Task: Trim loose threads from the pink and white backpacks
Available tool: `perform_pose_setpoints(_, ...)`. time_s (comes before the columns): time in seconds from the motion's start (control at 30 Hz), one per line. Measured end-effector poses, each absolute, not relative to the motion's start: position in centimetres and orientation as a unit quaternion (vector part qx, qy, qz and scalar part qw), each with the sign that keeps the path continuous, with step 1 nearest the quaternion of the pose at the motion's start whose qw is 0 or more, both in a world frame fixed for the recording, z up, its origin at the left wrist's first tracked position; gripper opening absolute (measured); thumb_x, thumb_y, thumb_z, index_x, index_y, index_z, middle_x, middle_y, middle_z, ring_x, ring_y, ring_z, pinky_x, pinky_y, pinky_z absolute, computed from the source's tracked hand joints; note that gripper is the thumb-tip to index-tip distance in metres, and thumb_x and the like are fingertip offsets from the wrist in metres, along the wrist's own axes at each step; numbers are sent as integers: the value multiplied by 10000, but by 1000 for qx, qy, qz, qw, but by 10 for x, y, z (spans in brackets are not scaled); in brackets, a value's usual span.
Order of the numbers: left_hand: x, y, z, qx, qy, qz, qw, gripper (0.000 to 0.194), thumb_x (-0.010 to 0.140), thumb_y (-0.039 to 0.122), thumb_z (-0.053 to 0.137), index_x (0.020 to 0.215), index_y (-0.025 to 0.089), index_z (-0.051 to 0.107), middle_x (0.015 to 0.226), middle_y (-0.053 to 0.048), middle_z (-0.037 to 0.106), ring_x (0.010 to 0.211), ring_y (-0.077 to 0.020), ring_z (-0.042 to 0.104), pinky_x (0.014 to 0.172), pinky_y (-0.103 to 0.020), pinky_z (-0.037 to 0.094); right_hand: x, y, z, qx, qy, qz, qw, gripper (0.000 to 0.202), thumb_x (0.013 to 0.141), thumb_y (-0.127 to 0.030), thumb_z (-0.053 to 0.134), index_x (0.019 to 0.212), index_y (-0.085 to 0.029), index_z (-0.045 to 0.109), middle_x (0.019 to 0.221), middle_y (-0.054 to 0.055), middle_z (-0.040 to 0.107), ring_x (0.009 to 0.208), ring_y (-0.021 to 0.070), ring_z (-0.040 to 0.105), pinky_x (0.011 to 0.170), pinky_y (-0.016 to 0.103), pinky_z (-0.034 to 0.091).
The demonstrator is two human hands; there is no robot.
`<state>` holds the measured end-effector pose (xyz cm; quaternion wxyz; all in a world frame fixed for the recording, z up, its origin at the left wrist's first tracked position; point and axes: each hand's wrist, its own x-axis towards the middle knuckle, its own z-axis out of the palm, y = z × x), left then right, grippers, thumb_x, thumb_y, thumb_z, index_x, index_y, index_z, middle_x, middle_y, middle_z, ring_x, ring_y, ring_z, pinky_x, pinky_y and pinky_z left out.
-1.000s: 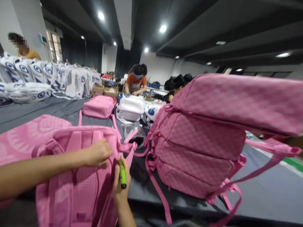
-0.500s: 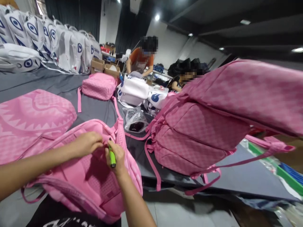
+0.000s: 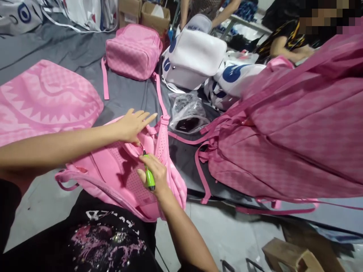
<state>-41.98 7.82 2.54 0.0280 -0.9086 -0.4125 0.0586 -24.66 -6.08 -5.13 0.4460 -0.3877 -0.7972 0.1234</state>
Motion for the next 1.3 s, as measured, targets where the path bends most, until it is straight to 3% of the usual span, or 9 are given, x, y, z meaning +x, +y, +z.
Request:
perform_pose_setpoints(0.07,-419,76,23,-910,-408,65,41,1333,674,464,863,1631,111,6,1659,-246,207,1448,-413,307,1157,-540,283,-244,-58,-53,-398,-785,139,454,308,961,-341,570,1241,-237,646,1089,85,762,1045,264,727,936,464,603)
perform_pose_setpoints(0.13,-417,75,20,-908,-411,68,43,1377,654,439,880,1630,131,-42,1678,-238,141,1434,-429,317,1136,-538,305,-243,-55,-56,-415,-774,148,455,296,968,-338,551,1233,-245,646,1100,80,760,1052,264,725,930,463,603)
perform_pose_setpoints(0.3,-410,82,7,-901,-425,75,41,1288,727,454,839,1633,166,-30,1499,-232,448,1260,-397,476,1044,-501,375,-240,-50,-74,-468,-724,207,464,371,958,-324,555,1322,-257,540,1124,79,754,946,230,749,830,408,622)
perform_pose_setpoints(0.37,-409,83,4,-903,-422,68,43,1213,766,467,811,1633,167,18,1434,-221,500,1238,-390,485,1043,-500,370,-240,-49,-82,-484,-702,231,469,420,949,-336,577,1348,-246,483,1139,93,749,908,223,755,810,394,621)
perform_pose_setpoints(0.47,-409,84,2,-905,-419,65,39,1101,818,474,762,1627,172,79,1446,-215,484,1261,-399,467,1061,-512,350,-239,-47,-82,-498,-694,230,466,372,948,-324,589,1300,-242,497,1105,84,762,897,218,758,794,373,617)
perform_pose_setpoints(0.63,-407,85,0,-901,-429,60,24,1064,829,476,740,1623,176,97,1461,-204,471,1301,-421,435,1088,-534,315,-233,-37,-49,-502,-724,226,415,211,943,-304,619,1133,-235,678,1039,57,779,892,211,751,809,348,609)
perform_pose_setpoints(0.83,-403,85,1,-895,-440,64,22,994,831,464,730,1606,157,188,1468,-200,474,1291,-409,442,1083,-534,323,-231,-12,-22,-555,-695,299,345,255,953,-425,611,958,-222,765,943,47,768,874,216,716,820,368,564)
perform_pose_setpoints(1.0,-402,85,4,-893,-442,74,31,869,877,441,680,1582,155,258,1457,-187,491,1282,-389,453,1059,-513,344,-239,3,-25,-540,-714,309,321,173,890,-355,682,948,-202,736,902,31,766,777,191,703,710,311,538)
perform_pose_setpoints(1.3,-404,90,7,-896,-437,80,3,731,883,372,688,1514,189,368,1460,-164,486,1291,-361,452,1032,-467,353,-217,-5,-13,-477,-819,247,200,285,948,-327,649,1195,-206,722,1105,75,775,972,242,722,847,390,579)
